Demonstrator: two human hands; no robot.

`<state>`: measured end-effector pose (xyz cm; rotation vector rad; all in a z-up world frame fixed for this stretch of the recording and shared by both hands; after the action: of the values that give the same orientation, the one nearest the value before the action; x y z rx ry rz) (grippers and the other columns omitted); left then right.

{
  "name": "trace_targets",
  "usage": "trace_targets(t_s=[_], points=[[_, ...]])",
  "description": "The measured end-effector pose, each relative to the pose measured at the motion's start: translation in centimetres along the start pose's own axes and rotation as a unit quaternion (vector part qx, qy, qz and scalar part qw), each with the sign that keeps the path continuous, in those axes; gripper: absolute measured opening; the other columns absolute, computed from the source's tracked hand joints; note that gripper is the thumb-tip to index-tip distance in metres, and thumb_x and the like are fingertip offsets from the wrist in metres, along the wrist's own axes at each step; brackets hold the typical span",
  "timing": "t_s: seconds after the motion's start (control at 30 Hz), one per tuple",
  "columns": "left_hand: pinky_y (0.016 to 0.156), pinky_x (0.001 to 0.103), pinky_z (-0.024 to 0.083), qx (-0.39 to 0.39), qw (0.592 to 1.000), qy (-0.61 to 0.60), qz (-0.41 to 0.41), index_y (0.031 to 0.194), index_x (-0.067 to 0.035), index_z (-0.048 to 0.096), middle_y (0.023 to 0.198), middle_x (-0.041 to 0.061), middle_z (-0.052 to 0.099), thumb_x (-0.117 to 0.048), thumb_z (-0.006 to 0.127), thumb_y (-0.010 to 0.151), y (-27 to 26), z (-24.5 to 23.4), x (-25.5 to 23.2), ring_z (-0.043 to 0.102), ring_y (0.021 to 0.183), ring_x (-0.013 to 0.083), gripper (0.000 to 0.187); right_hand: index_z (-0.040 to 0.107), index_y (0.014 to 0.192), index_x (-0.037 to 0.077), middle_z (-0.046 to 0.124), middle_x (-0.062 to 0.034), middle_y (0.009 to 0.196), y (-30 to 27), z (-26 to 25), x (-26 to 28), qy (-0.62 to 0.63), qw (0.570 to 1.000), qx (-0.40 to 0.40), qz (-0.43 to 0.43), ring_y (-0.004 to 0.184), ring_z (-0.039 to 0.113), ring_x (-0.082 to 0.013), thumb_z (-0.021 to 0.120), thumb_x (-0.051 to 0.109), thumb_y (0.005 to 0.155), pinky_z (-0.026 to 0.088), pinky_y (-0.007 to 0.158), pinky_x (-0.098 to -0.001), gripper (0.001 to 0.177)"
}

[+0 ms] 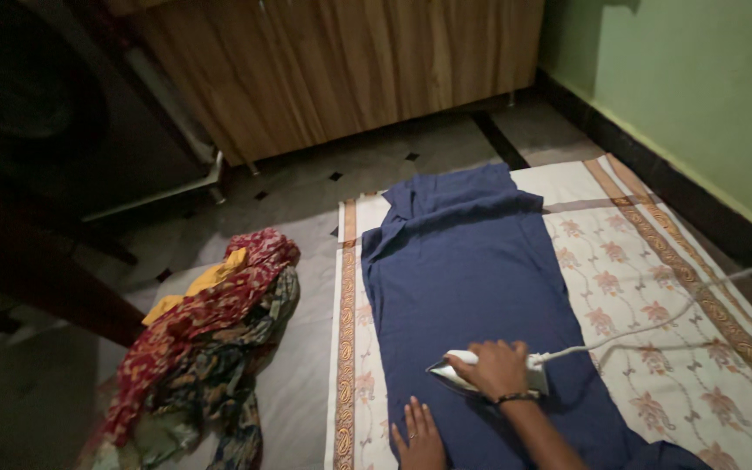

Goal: The person irons a blue garment laid out on a patterned mat on the floor. They use a white electric iron, moving it back and forth across the fabric while holding it flat with their other hand.

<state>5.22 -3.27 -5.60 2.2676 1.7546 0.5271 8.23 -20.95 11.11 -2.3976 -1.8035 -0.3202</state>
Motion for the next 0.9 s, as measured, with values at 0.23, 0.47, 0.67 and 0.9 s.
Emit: trace_targets(t_s=[0.23, 0.47, 0.67, 0.9], points=[[0.122, 0.069, 0.000, 0.409, 0.901, -0.141, 0.025, 0.158, 0.009, -0.001, 0.169, 0.030, -0.010, -0.080, 0.087, 0.049, -0.4, -3.1, 1.1, -0.007, 0.159, 0.0375, 0.166, 0.080, 0.102, 0.028, 0.079, -0.0076, 0.098, -1.3, -1.8, -7.1, -0.050, 0.995, 0.026, 0.079, 0.098, 0.073, -0.0285, 0.048, 0.078, 0.084, 0.042, 0.095, -0.0513, 0.061], [0.121, 0.069, -0.002, 0.417, 0.890, -0.181, 0.027, 0.159, 0.009, -0.001, 0.167, 0.035, -0.011, -0.069, 0.094, 0.056, 0.7, -5.8, 1.2, -0.011, 0.157, 0.0421, 0.161, 0.080, 0.107, 0.027, 0.080, -0.0099, 0.104, -2.3, -3.0, -11.1, -0.028, 0.985, 0.077, 0.151, 0.104, 0.075, -0.0275, 0.048, 0.078, 0.084, 0.040, 0.102, -0.0538, 0.064], [0.124, 0.061, 0.002, 0.389, 0.901, -0.191, 0.020, 0.157, 0.010, 0.003, 0.166, 0.034, -0.005, -0.066, 0.098, 0.051, 0.8, -3.7, 0.6, -0.004, 0.157, 0.0433, 0.161, 0.081, 0.102, 0.026, 0.079, -0.0090, 0.100, -0.5, -1.4, -5.4, -0.036, 0.993, 0.050, 0.101, 0.099, 0.075, -0.0297, 0.049, 0.079, 0.084, 0.045, 0.093, -0.0496, 0.064], [0.124, 0.053, 0.011, 0.304, 0.929, -0.210, 0.016, 0.156, 0.009, 0.012, 0.168, 0.029, 0.004, -0.065, 0.100, 0.040, -0.1, 0.0, 0.2, 0.006, 0.157, 0.0387, 0.163, 0.081, 0.091, 0.022, 0.078, -0.0079, 0.089, 1.8, 0.8, 3.5, -0.014, 1.000, -0.010, 0.002, 0.091, 0.074, -0.0284, 0.054, 0.077, 0.080, 0.042, 0.088, -0.0494, 0.061]])
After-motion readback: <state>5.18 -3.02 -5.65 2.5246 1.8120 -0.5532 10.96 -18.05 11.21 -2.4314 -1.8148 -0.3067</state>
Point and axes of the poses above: each hand's wrist, its own y-axis towards the middle knuckle, its own z-axis out of the palm, x = y × z, the point moved 4 cm from there along y, towards the middle knuckle
